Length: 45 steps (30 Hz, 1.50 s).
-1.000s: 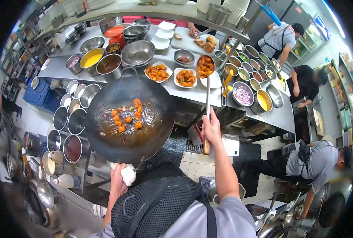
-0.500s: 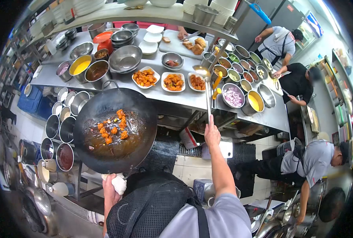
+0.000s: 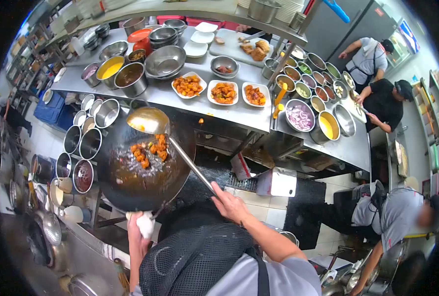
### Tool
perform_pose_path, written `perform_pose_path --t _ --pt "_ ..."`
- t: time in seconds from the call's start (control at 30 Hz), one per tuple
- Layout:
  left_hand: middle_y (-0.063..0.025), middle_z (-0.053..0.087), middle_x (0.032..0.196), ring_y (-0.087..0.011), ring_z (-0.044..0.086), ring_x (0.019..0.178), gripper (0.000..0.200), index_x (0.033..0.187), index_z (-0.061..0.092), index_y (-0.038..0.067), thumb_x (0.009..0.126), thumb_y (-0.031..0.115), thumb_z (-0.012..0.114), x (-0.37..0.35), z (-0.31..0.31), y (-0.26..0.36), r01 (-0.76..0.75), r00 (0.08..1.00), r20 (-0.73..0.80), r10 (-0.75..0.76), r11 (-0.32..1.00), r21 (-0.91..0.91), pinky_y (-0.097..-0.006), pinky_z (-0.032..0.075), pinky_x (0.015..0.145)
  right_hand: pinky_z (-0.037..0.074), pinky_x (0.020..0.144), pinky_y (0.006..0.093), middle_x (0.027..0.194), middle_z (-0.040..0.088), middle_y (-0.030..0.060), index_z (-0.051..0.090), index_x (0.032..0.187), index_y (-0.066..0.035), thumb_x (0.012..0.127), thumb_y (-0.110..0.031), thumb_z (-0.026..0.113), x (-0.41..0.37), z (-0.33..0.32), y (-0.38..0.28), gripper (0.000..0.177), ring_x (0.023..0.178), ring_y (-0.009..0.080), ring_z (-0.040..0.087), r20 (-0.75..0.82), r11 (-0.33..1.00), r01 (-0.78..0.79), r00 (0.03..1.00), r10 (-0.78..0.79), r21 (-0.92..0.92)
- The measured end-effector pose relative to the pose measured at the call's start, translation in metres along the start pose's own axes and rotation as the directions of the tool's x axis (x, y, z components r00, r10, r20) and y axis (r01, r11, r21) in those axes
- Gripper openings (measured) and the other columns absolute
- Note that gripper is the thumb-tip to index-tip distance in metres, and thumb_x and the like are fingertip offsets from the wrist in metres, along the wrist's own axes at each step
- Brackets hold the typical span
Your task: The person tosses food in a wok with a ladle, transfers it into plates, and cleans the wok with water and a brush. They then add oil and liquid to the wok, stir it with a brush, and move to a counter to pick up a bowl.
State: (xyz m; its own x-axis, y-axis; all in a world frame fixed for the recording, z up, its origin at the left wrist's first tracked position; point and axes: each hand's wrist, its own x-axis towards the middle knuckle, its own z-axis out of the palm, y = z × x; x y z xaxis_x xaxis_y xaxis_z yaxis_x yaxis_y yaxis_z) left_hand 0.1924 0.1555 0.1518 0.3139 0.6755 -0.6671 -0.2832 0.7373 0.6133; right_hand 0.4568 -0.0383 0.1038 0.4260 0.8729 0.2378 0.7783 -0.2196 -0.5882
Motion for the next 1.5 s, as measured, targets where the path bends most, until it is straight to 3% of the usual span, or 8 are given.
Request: perform_pose_path --t 0.23,0.4,0.57,0.77,0.83,1.03,1.37,1.5 --pt "-0.0028 0.065 0.077 -0.0165 0.064 0.064 0.007 0.089 0.063 0.008 0.086 0.014 0.062 0.066 -0.010 -0.030 0.034 0.959 0.281 0.034 0.972 -0.232 -0.0328 0.054 0.059 0.055 0.071 0.0451 0.108 0.067 0.0218 0.039 0.146 -0.010 0.091 -0.020 0.065 0.076 -0.019 -0.017 0.062 0.086 0.0393 0.067 -0.018 0.992 0.062 0.998 -0.061 0.112" --pt "-0.0122 0.067 0.090 -0.0262 0.070 0.075 0.021 0.107 0.058 0.002 0.087 0.007 0.059 -0.038 -0.023 -0.071 0.000 0.996 -0.083 -0.011 0.992 -0.127 -0.0398 0.060 0.066 0.054 0.081 0.0415 0.118 0.063 0.0257 0.037 0.148 -0.010 0.092 -0.016 0.063 0.057 -0.049 -0.017 0.062 0.099 0.0402 0.066 0.134 0.977 -0.068 0.990 0.041 0.204" --pt "-0.0121 0.067 0.083 -0.0243 0.068 0.069 0.010 0.092 0.060 0.003 0.088 0.012 0.061 -0.009 -0.021 -0.083 0.029 0.998 0.054 -0.016 0.965 -0.259 -0.0397 0.059 0.061 0.053 0.076 0.0414 0.108 0.064 0.0279 0.036 0.148 -0.008 0.093 -0.013 0.062 0.067 -0.034 -0.026 0.061 0.091 0.0416 0.067 0.207 0.966 -0.073 0.978 0.020 0.248" --pt "-0.0100 0.059 0.106 -0.0206 0.063 0.090 0.048 0.125 0.041 0.002 0.081 -0.001 0.060 -0.003 -0.015 -0.105 -0.410 0.909 0.103 0.404 0.911 0.048 -0.0368 0.055 0.077 0.051 0.080 0.0465 0.104 0.064 0.0313 0.034 0.148 -0.010 0.096 -0.016 0.057 0.102 -0.025 -0.043 0.058 0.096 0.0461 0.063 0.216 0.975 -0.028 0.976 -0.021 0.220" --pt "-0.0099 0.058 0.109 -0.0202 0.062 0.092 0.055 0.129 0.037 0.003 0.080 -0.002 0.061 0.031 -0.034 -0.115 -0.506 0.862 0.122 0.491 0.835 0.217 -0.0358 0.054 0.080 0.052 0.064 0.0378 0.077 0.066 0.0226 0.031 0.150 -0.008 0.097 -0.017 0.057 0.100 -0.013 -0.036 0.060 0.065 0.0267 0.068 0.293 0.952 -0.020 0.953 -0.074 0.305" --pt "-0.0076 0.058 0.101 -0.0197 0.062 0.084 0.052 0.126 0.038 0.007 0.080 -0.001 0.060 0.028 -0.028 -0.094 -0.410 0.911 0.015 0.412 0.901 0.143 -0.0354 0.055 0.074 0.037 0.037 0.0235 0.068 0.051 0.0020 0.034 0.151 -0.016 0.100 -0.019 0.054 0.088 -0.030 -0.059 0.054 0.042 0.0081 0.043 0.867 0.155 -0.862 0.496 0.056 0.483" --pt "-0.0057 0.063 0.080 -0.0193 0.064 0.065 0.022 0.103 0.059 0.003 0.082 0.004 0.060 0.026 -0.049 -0.075 0.113 0.993 0.036 -0.116 0.992 0.062 -0.0357 0.056 0.058 0.032 0.032 0.0206 0.067 0.043 0.0014 0.032 0.150 -0.020 0.103 -0.023 0.047 0.022 -0.079 -0.011 0.050 0.036 0.0043 0.034 0.797 -0.549 -0.627 0.591 0.126 0.552" --pt "-0.0048 0.062 0.088 -0.0189 0.064 0.072 0.026 0.106 0.058 0.003 0.080 0.003 0.059 0.027 -0.034 -0.036 0.036 0.995 0.090 -0.047 0.992 0.125 -0.0347 0.055 0.064 0.032 0.031 0.0213 0.068 0.045 0.0020 0.030 0.151 -0.020 0.103 -0.024 0.046 0.035 -0.101 -0.022 0.050 0.036 0.0047 0.035 0.573 -0.424 -0.429 0.758 0.311 0.798"
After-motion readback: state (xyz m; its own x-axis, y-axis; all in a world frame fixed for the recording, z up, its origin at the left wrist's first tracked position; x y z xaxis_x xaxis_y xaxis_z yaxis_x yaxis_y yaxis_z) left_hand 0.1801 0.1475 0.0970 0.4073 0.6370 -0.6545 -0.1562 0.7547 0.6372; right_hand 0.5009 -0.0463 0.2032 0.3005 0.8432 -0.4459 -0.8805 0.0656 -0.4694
